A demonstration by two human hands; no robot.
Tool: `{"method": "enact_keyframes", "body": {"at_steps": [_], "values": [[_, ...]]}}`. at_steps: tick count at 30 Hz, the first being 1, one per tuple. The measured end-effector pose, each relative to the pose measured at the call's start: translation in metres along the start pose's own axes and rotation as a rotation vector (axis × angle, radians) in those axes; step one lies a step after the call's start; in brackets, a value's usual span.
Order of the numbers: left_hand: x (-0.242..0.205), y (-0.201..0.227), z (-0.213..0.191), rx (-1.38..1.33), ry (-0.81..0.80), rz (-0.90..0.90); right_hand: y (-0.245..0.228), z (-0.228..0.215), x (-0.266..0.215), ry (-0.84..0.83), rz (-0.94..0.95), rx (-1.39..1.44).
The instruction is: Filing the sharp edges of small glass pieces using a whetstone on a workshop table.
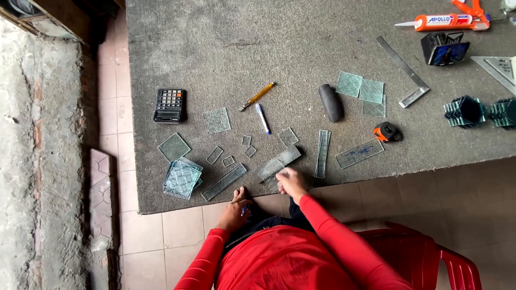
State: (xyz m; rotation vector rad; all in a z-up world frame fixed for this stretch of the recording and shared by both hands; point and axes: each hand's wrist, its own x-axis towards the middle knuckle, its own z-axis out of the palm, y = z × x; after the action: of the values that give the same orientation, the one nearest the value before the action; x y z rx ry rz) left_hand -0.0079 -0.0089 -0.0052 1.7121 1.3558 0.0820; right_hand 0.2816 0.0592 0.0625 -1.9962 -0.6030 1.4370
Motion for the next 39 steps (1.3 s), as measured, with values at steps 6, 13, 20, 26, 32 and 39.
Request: {"method": "enact_keyframes", "body": {"at_steps": [6, 13, 20, 26, 32, 39], "values": [[0.001, -0.003, -0.002, 0.013, -0.009, -0.028, 0.001, -0.019, 0.007, 0.056, -0.006, -0.003], [0.006, -0.007, 0.008, 0.024, 0.014, -0.009, -0.005, -0.036, 0.018, 0.015, -0.048, -0.077], [0.007, -0.006, 0.007, 0.017, 0.009, -0.024, -0.003, -0.011, 0.005, -0.206, -0.008, -0.096], [0.004, -0.006, 0.012, -0.006, 0.034, -0.035, -0.068, -0.059, -0.037, -0.033, -0.067, 0.127], [0.005, -0.002, 0.012, 0.012, 0.035, -0.044, -0.069, -0.056, -0.022, 0.139, -0.089, 0.339], [-0.001, 0.008, 0.002, 0.022, 0.018, -0.024, -0.011, -0.051, 0.031, 0.137, -1.211, -0.837]]}}
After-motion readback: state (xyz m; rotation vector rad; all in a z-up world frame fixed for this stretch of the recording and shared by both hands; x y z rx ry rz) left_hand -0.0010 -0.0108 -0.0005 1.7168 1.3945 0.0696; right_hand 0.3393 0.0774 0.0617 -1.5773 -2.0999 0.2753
